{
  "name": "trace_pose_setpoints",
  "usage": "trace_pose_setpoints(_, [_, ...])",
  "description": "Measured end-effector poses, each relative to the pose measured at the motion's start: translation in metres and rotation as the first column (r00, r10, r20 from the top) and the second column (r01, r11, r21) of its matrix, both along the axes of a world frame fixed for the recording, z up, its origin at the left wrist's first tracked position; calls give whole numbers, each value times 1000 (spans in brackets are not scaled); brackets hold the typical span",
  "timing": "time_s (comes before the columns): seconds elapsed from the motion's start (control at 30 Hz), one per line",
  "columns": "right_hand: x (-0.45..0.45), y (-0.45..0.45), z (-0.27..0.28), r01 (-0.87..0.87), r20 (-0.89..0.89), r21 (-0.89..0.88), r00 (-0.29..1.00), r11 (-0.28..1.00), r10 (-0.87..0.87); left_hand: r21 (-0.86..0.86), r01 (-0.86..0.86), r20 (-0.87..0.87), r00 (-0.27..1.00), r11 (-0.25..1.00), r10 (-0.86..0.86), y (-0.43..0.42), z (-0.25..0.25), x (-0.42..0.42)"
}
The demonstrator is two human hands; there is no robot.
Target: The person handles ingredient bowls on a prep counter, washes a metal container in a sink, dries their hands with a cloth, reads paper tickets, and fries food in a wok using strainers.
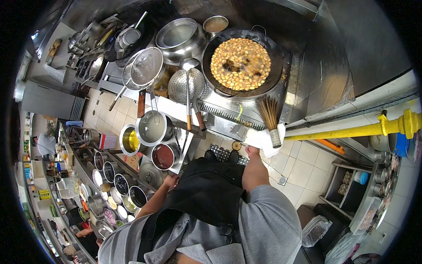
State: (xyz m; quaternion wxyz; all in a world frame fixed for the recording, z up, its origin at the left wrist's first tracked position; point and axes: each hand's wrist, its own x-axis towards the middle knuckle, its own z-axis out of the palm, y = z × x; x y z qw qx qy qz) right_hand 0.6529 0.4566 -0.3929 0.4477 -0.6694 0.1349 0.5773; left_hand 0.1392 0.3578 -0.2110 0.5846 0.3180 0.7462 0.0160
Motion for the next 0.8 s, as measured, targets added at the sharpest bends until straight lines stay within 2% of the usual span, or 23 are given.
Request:
trace_pose_setpoints(0.27, [0, 1, -1, -45, 10, -39, 999, 998, 46, 11, -3, 16, 1000, 1000, 3, -3, -17, -7])
trace_pose_setpoints(0.33, [1, 1, -2, -47, 15, -49, 999, 998, 48, -23, 45, -44, 998, 999, -46, 2, -8, -3])
trace_pose_setpoints(0.43, [0, 1, 1, -29, 0, -19, 1000, 999, 29, 9, 121, -32, 992, 993, -121, 4, -9, -4])
trace_pose_setpoints(0.57, [0, -1, 1, -53, 5, -22, 999, 998, 53, 4, 93, -19, 995, 996, -93, 1, -18, -8])
trace_pose_setpoints(0.63, [0, -1, -4, -71, 6, -14, 997, 997, 71, 177, 414, -105, 910, 893, -401, 1, -22, -13])
trace_pose_setpoints(0.67, [0, -2, -6, -86, 10, -17, 996, 996, 86, 177, 414, -104, 910, 893, -401, 0, -24, -13])
trace_pose_setpoints(0.73, [2, -2, -4, -99, 14, -21, 995, 995, 99, 7, 166, -47, 985, 986, -165, 11, 15, 12])
trace_pose_setpoints(0.8, [1, -1, 5, -100, 2, -14, 995, 995, 100, 18, 177, -53, 983, 984, -176, 11, 18, 14])
